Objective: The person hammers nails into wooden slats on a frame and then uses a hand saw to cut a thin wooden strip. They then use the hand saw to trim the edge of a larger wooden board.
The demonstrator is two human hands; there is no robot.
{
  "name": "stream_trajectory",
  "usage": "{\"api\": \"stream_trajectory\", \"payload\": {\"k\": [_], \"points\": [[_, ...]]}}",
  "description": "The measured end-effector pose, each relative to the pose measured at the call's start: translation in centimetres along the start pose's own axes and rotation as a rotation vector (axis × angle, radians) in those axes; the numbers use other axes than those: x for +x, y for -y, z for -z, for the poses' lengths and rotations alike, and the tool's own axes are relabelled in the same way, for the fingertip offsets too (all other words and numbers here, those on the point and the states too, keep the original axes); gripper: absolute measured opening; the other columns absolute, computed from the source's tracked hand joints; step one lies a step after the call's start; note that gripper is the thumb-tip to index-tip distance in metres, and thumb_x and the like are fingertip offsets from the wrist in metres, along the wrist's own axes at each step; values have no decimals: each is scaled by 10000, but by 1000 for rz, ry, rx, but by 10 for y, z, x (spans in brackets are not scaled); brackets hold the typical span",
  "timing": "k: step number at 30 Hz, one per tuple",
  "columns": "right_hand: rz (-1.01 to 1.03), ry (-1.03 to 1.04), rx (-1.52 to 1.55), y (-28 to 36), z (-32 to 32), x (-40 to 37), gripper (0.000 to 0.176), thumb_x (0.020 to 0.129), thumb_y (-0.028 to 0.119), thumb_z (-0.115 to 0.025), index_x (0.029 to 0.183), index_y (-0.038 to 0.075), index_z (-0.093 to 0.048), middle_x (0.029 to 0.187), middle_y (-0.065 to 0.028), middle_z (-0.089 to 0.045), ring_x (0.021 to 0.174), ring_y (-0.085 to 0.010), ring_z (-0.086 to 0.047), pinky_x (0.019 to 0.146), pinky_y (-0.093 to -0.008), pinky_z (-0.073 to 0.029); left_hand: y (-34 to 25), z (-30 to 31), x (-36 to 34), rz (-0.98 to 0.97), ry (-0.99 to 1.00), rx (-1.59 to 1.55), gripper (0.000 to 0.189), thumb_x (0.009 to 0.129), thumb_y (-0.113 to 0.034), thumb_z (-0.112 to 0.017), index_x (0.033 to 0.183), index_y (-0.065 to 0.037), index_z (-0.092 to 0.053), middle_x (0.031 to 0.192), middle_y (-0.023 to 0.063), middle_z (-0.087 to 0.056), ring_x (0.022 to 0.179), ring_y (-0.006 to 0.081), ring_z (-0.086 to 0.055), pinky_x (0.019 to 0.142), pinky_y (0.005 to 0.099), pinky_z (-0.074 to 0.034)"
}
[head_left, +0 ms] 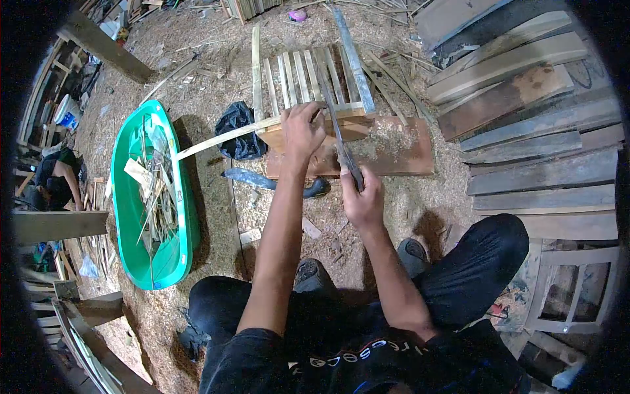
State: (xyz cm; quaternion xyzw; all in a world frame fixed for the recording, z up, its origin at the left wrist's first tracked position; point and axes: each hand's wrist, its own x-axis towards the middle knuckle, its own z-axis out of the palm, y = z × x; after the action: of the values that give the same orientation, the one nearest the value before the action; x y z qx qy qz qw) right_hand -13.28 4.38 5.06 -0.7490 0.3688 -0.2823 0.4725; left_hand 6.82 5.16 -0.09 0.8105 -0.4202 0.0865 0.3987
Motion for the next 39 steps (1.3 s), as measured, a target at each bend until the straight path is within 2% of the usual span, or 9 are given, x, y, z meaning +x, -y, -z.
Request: {"api": "stream_trajectory", "payload": {"k": [13, 16, 19, 22, 23, 26, 30, 36, 39], "points": [[-51, 55, -6, 10, 10, 1, 298, 936, 228, -628, 757, -4, -567, 613, -154, -564, 535, -279, -566, 530, -396, -429, 0, -1, 6, 15, -48, -12, 133, 807, -145, -648, 920, -112, -711, 919, 93, -710, 914, 268, -632, 826, 402, -374], [-20, 69, 2, 8, 13, -1, 314, 944, 243, -622, 763, -7, -565, 603, -117, -558, 538, -211, -563, 525, -370, -424, 0, -3, 6, 25, -38, -20, 115, 813, -151, -652, 908, -114, -705, 911, 94, -705, 909, 264, -632, 818, 402, -371], [-91, 24, 105, 22, 20, -9, 299, 962, 200, -591, 720, 30, -549, 565, 22, -476, 502, -89, -424, 471, -297, -332, 1, -3, 6, 20, -37, -20, 117, 822, -158, -655, 923, -115, -698, 912, 97, -699, 909, 270, -631, 816, 408, -368], [-52, -8, 287, 3, 13, 7, 308, 982, 223, -572, 723, 58, -547, 571, 42, -468, 491, -64, -409, 455, -274, -320, 1, -4, 3, 2, -41, -21, 122, 833, -164, -655, 941, -116, -685, 913, 104, -691, 907, 285, -626, 813, 414, -365], [-111, -4, 289, 0, 11, 12, 354, 972, 252, -598, 739, -4, -524, 585, -64, -492, 529, -138, -421, 504, -358, -362, 1, -3, -1, -4, -41, -21, 123, 836, -165, -654, 947, -116, -679, 913, 106, -688, 906, 291, -624, 812, 416, -364], [-58, -26, 188, -10, -4, 22, 355, 969, 255, -601, 745, -12, -533, 593, -94, -501, 558, -159, -456, 541, -367, -386, -9, 3, -10, 12, -34, -11, 102, 849, -171, -647, 931, -112, -660, 895, 111, -679, 900, 302, -616, 807, 423, -364], [14, -83, 92, -4, -13, 21, 378, 959, 298, -595, 797, -44, -585, 717, -204, -600, 668, -305, -585, 653, -438, -440, -9, 2, -16, -46, -68, -40, 103, 845, -174, -648, 921, -104, -642, 893, 112, -671, 900, 300, -609, 803, 421, -364], [15, -40, 13, -15, -20, 23, 442, 954, 358, -573, 839, -66, -611, 739, -264, -615, 718, -414, -621, 696, -468, -465, -8, 2, -19, -31, -66, 29, 163, 862, -189, -652, 1015, -152, -693, 967, 65, -706, 960, 272, -637, 865, 412, -393], [17, -25, 50, -4, -19, 24, 467, 954, 378, -565, 865, -77, -618, 767, -283, -625, 759, -437, -634, 710, -484, -467, -12, 3, -20, -21, -66, -16, 175, 822, -159, -658, 988, -105, -672, 975, 94, -697, 961, 276, -615, 846, 411, -372]]}}
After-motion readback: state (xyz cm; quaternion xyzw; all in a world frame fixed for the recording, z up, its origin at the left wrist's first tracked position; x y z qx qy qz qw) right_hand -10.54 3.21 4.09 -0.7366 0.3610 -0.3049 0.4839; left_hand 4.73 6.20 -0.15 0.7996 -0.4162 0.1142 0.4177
